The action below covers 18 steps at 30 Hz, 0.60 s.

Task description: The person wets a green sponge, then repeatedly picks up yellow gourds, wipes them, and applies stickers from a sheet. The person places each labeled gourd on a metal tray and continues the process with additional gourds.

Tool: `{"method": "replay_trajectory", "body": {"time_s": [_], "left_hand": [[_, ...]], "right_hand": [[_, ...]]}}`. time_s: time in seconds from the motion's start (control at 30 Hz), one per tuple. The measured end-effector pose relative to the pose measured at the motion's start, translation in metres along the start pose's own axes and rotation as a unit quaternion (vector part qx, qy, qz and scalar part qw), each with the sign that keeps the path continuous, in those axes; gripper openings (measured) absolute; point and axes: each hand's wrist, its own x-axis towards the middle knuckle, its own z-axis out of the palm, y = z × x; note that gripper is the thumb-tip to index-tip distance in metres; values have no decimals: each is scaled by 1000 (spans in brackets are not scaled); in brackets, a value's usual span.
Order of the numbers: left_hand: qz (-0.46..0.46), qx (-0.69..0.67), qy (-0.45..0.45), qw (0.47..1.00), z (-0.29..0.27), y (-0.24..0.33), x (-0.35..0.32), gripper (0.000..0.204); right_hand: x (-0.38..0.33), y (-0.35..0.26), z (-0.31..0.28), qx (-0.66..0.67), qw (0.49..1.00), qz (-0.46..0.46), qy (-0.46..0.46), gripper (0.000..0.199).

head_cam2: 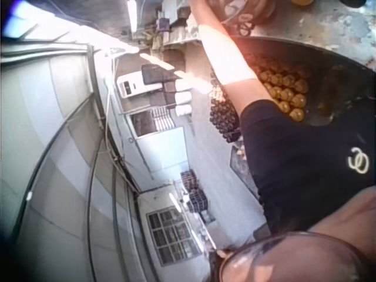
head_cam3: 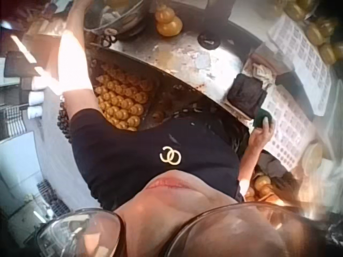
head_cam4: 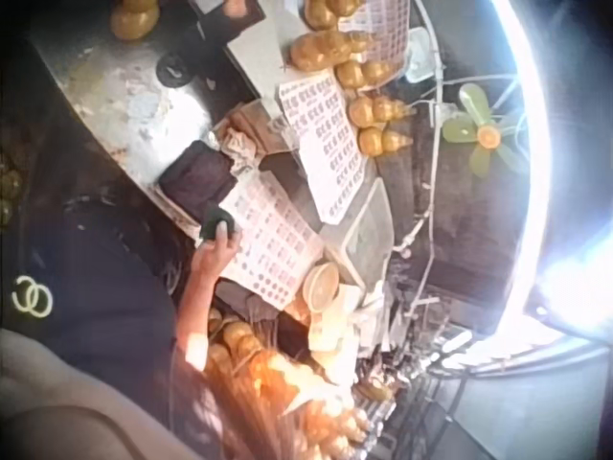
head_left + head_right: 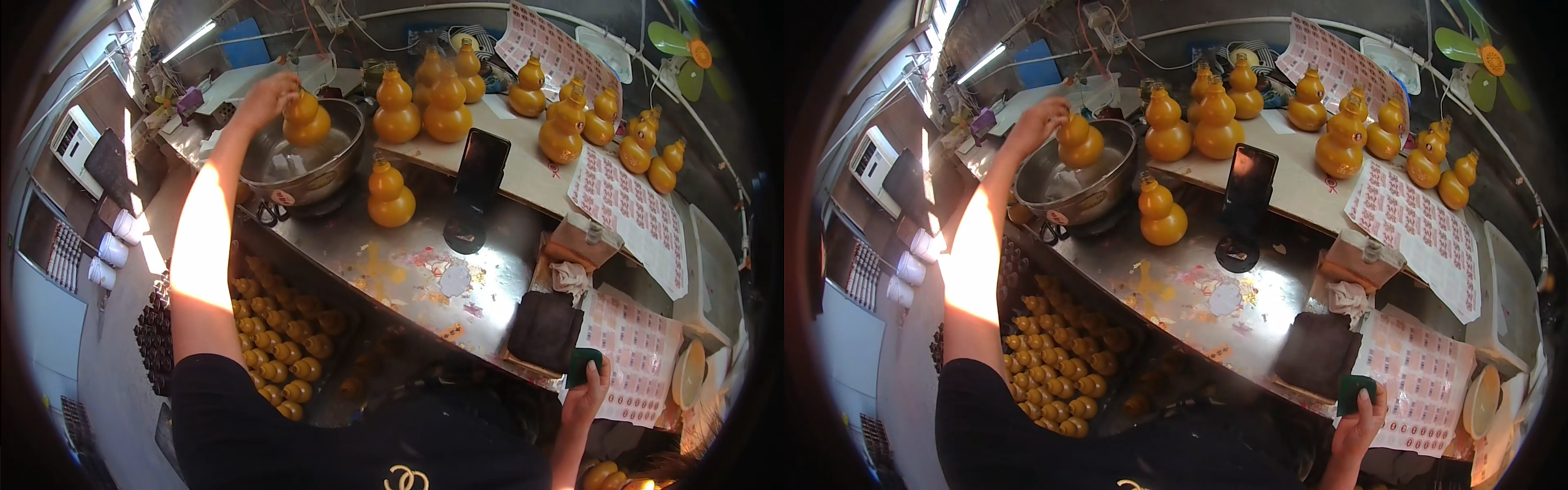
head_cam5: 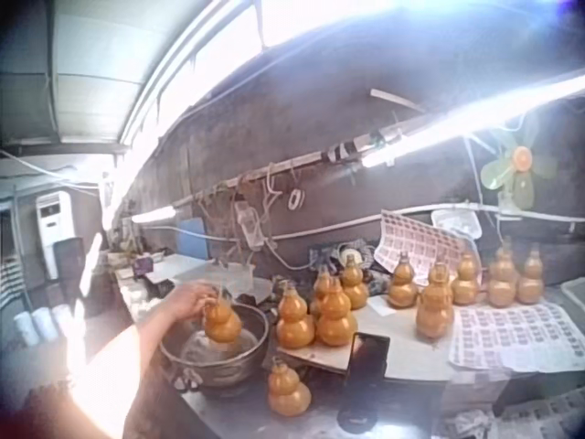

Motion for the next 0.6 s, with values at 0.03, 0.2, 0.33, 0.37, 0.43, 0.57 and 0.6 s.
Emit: {"method": "replay_trajectory", "body": {"time_s": [0.03, 0.2, 0.33, 0.37, 0.43, 0.57, 0.6], "left_hand": [[-10, 11, -11, 1000, 6, -9, -12, 16], [-27, 62, -55, 996, 37, -10, -40, 15], [14, 90, -137, 986, 46, -10, -45, 15], [33, 92, -154, 983, 46, -12, -46, 15], [59, 126, -177, 974, 48, -12, -46, 14], [52, 182, -187, 964, 56, -11, -41, 13], [35, 193, -190, 962, 55, -12, -41, 12]], "right_hand": [[-1, 0, 0, 2, 1000, -1, 3, 22], [-9, -1, -11, -10, 1000, -15, 23, 23], [-11, 4, -15, -13, 999, -11, 30, 22], [-11, 5, -15, -14, 999, -10, 29, 22], [-11, 7, -15, -19, 999, -7, 26, 22], [-10, 9, -13, -25, 999, -3, 28, 21], [-10, 10, -13, -25, 999, -3, 32, 21]]}}
